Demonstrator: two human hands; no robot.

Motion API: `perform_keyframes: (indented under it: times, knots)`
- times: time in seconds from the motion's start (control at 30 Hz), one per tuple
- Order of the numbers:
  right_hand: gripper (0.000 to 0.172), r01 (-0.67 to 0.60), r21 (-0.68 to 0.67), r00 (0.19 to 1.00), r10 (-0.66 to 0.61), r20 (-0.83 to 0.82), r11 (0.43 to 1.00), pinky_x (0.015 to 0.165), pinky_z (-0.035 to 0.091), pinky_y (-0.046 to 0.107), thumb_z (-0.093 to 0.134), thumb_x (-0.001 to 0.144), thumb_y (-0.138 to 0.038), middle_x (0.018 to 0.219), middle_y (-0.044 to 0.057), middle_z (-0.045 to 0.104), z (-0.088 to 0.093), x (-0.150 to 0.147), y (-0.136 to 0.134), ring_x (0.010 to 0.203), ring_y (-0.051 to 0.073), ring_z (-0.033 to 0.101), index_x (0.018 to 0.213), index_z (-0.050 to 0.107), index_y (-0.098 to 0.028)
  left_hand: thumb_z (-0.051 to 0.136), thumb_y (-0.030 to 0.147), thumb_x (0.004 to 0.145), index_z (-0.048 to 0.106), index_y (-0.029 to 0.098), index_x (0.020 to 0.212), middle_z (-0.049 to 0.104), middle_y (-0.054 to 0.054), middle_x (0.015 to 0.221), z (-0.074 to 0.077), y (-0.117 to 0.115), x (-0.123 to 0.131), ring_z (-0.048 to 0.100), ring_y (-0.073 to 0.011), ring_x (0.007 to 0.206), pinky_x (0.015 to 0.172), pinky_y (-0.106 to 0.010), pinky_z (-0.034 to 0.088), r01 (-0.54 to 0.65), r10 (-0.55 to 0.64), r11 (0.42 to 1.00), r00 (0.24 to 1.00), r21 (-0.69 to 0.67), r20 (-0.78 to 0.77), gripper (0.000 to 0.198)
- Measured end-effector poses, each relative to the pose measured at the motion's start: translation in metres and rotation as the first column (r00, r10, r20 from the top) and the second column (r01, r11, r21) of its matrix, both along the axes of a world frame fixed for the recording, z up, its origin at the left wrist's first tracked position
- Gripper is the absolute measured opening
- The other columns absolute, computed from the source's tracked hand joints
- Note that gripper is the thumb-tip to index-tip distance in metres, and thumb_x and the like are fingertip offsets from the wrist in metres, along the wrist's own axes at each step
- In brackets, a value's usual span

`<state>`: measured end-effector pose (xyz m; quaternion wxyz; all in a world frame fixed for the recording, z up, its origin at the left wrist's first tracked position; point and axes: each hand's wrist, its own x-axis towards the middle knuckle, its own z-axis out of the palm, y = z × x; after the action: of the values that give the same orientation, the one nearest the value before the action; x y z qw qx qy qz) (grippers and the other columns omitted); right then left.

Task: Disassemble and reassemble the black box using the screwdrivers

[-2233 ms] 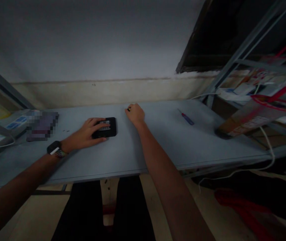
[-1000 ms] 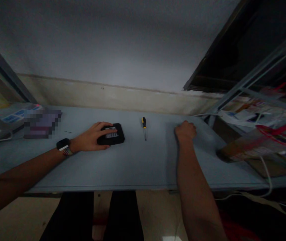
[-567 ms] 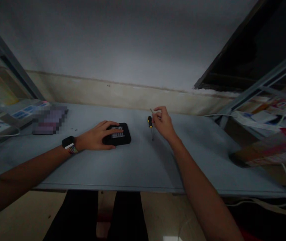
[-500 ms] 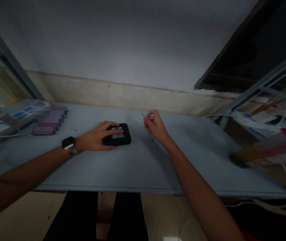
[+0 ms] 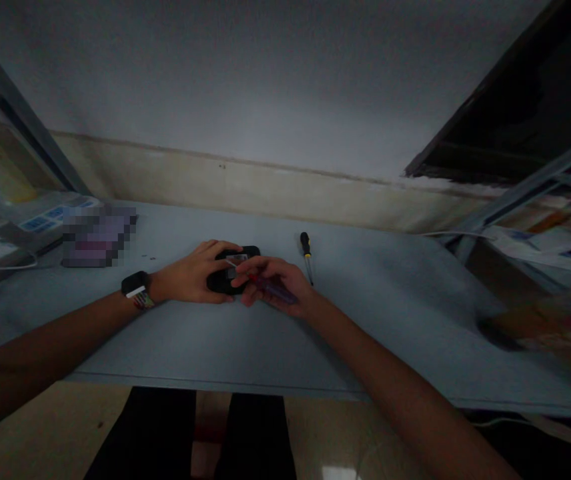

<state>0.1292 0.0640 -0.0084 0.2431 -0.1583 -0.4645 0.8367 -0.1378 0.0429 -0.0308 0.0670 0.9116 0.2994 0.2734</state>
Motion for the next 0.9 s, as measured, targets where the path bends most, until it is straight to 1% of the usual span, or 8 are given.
perform_keyframes:
  times: [0.23,0.33,0.43,0.53,0.6,0.7,0.8,0.9]
  knots:
    - [0.037,0.001,0.002,1.000,-0.001,-0.008,1.000,0.075,0.071,0.027,0.076,0.089,-0.016,0.127,0.010,0.086,0.003,0.006,-0.007,0.079,0.016,0.085,0.126,0.081,-0.020,0.086,0.063,0.088,0.063,0.024,0.151,0.055,-0.019,0.159,-0.003,0.001,-0.001,0.056,-0.0406,0.143,0.119,-0.063,0.047,-0.019,0.019,1.000,1.000,-0.012,-0.015,0.077]
    - [0.039,0.013,0.042,1.000,-0.013,0.018,0.999,0.073,0.071,0.029,0.085,0.087,-0.017,0.130,0.008,0.085,0.006,0.005,-0.009,0.083,0.017,0.085,0.125,0.080,-0.023,0.088,0.060,0.087,0.061,0.023,0.154,0.055,-0.019,0.159,-0.001,0.001,0.000,0.057,-0.0407,0.142,0.119,-0.062,0.048,-0.022,0.021,0.999,0.999,-0.026,-0.029,0.081]
    - [0.033,0.011,0.096,1.000,-0.013,0.020,0.995,0.061,0.068,0.032,0.083,0.091,-0.043,0.114,0.011,0.088,0.008,0.003,-0.009,0.074,0.021,0.083,0.114,0.082,-0.020,0.088,0.059,0.087,0.062,0.026,0.154,0.055,-0.018,0.159,0.001,-0.001,0.000,0.056,-0.0398,0.142,0.118,-0.061,0.048,-0.019,0.018,0.999,0.999,-0.034,-0.026,0.078]
    - [0.048,0.105,0.203,0.992,-0.116,0.046,0.974,0.049,0.058,0.028,0.067,0.098,-0.060,0.078,0.009,0.081,0.007,0.002,-0.009,0.056,0.018,0.072,0.092,0.084,-0.015,0.086,0.061,0.089,0.061,0.026,0.156,0.056,-0.019,0.159,0.003,-0.001,0.000,0.056,-0.0402,0.143,0.119,-0.062,0.047,-0.016,0.015,0.999,1.000,-0.031,-0.014,0.079]
    - [0.049,0.191,0.300,0.975,-0.217,0.056,0.935,0.043,0.050,0.024,0.065,0.099,-0.058,0.064,0.005,0.070,0.005,0.002,-0.010,0.051,0.014,0.062,0.080,0.083,-0.016,0.085,0.062,0.090,0.060,0.026,0.156,0.056,-0.020,0.159,0.002,-0.001,0.000,0.055,-0.0405,0.143,0.120,-0.063,0.046,-0.015,0.014,1.000,1.000,-0.025,-0.020,0.080]
    - [0.046,0.245,0.475,0.938,-0.331,0.105,0.845,0.046,0.044,0.024,0.062,0.103,-0.053,0.068,0.003,0.065,0.003,0.003,-0.017,0.057,0.014,0.058,0.079,0.080,-0.019,0.083,0.064,0.091,0.059,0.028,0.158,0.056,-0.019,0.159,0.001,-0.001,0.000,0.056,-0.0403,0.142,0.119,-0.065,0.047,-0.013,0.013,1.000,1.000,-0.018,-0.019,0.079]
    - [0.048,0.209,0.624,0.909,-0.386,0.161,0.753,0.051,0.041,0.025,0.058,0.107,-0.057,0.069,0.001,0.061,0.005,0.003,-0.028,0.058,0.013,0.053,0.081,0.076,-0.020,0.084,0.065,0.090,0.059,0.029,0.158,0.056,-0.019,0.159,0.000,0.000,0.000,0.056,-0.0408,0.141,0.119,-0.065,0.047,-0.013,0.013,1.000,1.000,-0.015,-0.007,0.081]
    - [0.052,0.151,0.710,0.899,-0.394,0.191,0.688,0.051,0.037,0.026,0.052,0.110,-0.058,0.066,-0.001,0.057,0.008,0.001,-0.037,0.053,0.011,0.048,0.080,0.071,-0.021,0.087,0.064,0.087,0.058,0.030,0.159,0.055,-0.018,0.160,0.001,-0.001,0.000,0.057,-0.0400,0.141,0.120,-0.063,0.046,-0.028,0.028,0.999,0.999,-0.019,-0.020,0.084]
